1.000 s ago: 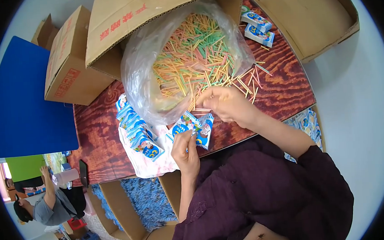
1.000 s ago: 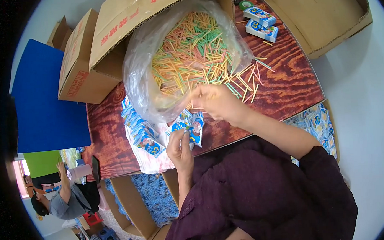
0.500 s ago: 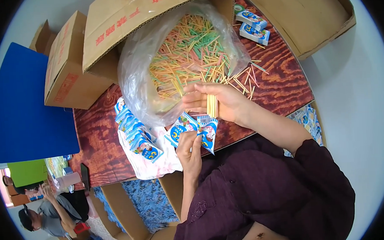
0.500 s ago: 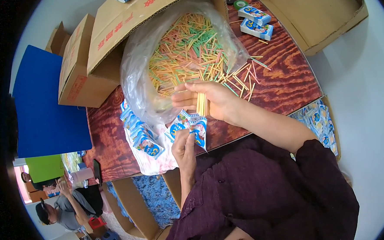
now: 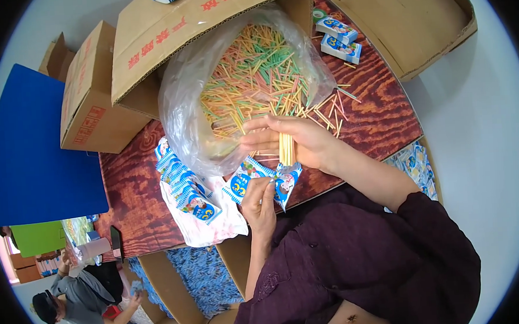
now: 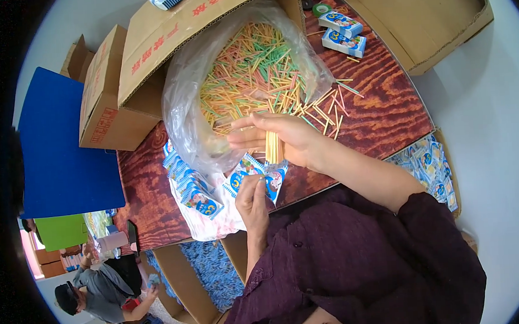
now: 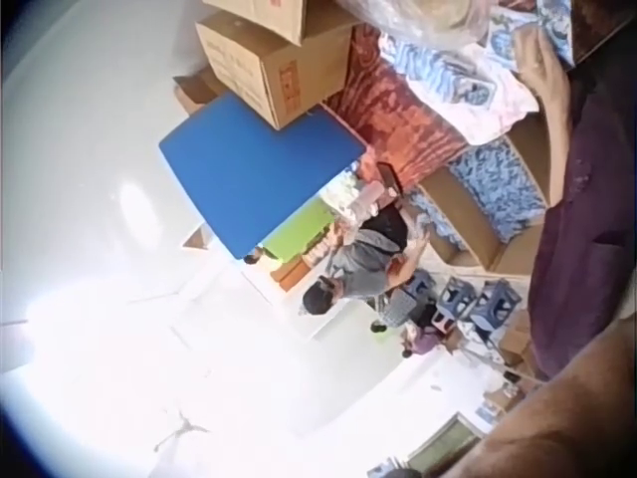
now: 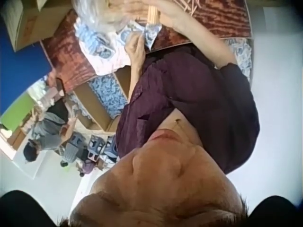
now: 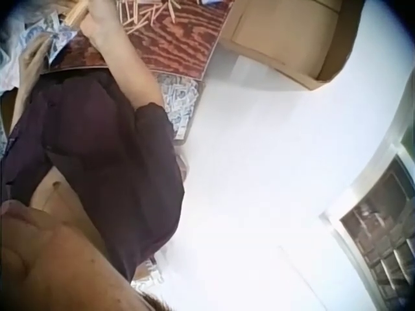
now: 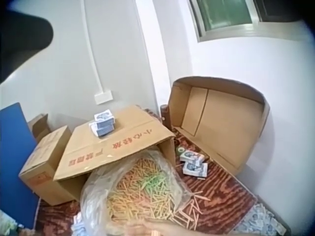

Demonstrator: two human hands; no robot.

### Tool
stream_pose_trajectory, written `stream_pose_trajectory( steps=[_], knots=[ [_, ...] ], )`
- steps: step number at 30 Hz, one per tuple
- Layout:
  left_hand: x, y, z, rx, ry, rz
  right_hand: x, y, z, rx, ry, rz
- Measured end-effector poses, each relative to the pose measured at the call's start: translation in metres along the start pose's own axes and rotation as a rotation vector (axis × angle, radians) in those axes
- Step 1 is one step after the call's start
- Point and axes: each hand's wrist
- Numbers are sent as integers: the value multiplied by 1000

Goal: Packing small blue and white pouches into large cardboard boxes containing filler material.

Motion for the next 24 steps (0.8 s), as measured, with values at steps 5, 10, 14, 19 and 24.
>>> stream_pose_trajectory(
  steps=[5, 10, 14, 19, 24],
  knots=[
    [-5, -4, 5, 69, -88, 25, 3, -4, -1, 20, 32, 18],
    [-8, -5, -2, 82, -121, -5, 5, -6, -10, 39, -123, -25],
    [-16, -5, -2, 75, -126, -74, 6, -15, -27, 212, -434, 32],
    [-15, 1, 5, 117, -327, -101, 4, -24, -13, 175, -1057, 254],
    [-15, -3, 13, 158, -615, -133, -11, -36, -8, 258, -753, 101]
  ],
)
Point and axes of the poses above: each hand's wrist, its own y-axis towards the middle knuckle, its own x-axis out of the back of the hand, z = x × y, and after that the axes turned 13 degrees about y, right-handed
